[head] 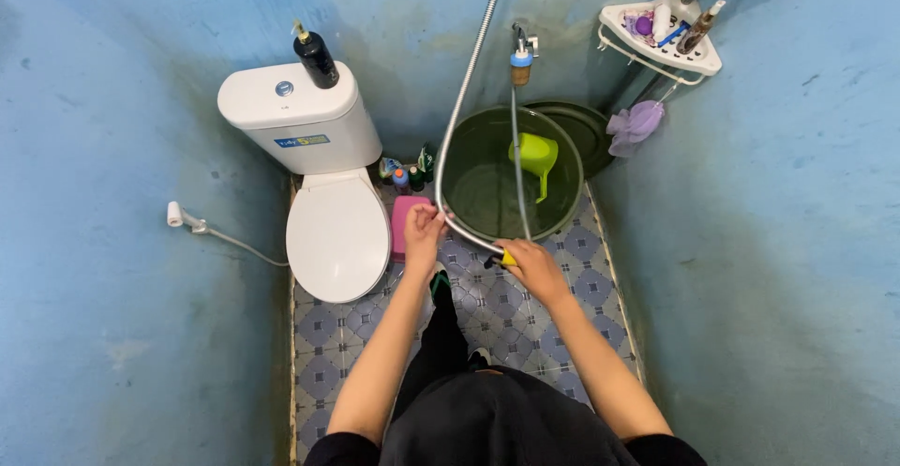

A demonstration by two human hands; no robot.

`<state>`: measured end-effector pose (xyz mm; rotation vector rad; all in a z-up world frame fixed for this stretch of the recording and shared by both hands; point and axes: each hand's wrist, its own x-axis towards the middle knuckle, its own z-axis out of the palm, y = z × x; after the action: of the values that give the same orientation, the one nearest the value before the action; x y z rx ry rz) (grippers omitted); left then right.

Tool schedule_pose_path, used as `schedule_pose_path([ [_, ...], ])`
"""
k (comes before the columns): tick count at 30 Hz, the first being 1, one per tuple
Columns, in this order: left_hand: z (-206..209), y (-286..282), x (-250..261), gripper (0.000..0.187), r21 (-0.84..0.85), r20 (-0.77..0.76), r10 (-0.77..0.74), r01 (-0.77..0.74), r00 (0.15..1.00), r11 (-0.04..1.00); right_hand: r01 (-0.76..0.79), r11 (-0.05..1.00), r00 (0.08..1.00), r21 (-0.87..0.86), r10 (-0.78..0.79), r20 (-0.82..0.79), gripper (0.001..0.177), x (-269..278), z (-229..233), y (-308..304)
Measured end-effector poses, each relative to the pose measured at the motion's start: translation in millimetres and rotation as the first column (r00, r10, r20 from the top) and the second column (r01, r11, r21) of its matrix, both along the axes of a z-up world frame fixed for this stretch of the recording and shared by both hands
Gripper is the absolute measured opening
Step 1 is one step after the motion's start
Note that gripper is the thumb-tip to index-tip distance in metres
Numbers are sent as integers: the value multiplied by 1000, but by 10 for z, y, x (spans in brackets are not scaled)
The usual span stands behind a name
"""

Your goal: Cleaning a shower hose and shower head using a yellow sponge in a bathroom.

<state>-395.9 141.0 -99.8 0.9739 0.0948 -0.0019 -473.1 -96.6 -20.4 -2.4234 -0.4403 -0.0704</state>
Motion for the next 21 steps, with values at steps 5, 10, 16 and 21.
schedule_pose_path([
  [5, 287, -237, 252, 12, 51, -37, -86, 88, 996, 995, 1, 1000, 999, -13, -2, -47, 44, 171, 361, 157],
  [10, 589, -413, 415, 23, 7, -109, -126, 127, 986, 992, 98, 990, 990, 106, -86, -109, 45, 352, 750, 258],
  [16, 292, -583, 484, 31, 30, -37, -394, 395, 918, 918, 143, 967, 983, 208, -114, -146, 45, 840, 861, 203],
  [21, 711, -707, 709, 32, 13, -170, -380, 387, 910, 922, 62, 993, 996, 102, -55, -70, 46, 1213, 606, 129],
])
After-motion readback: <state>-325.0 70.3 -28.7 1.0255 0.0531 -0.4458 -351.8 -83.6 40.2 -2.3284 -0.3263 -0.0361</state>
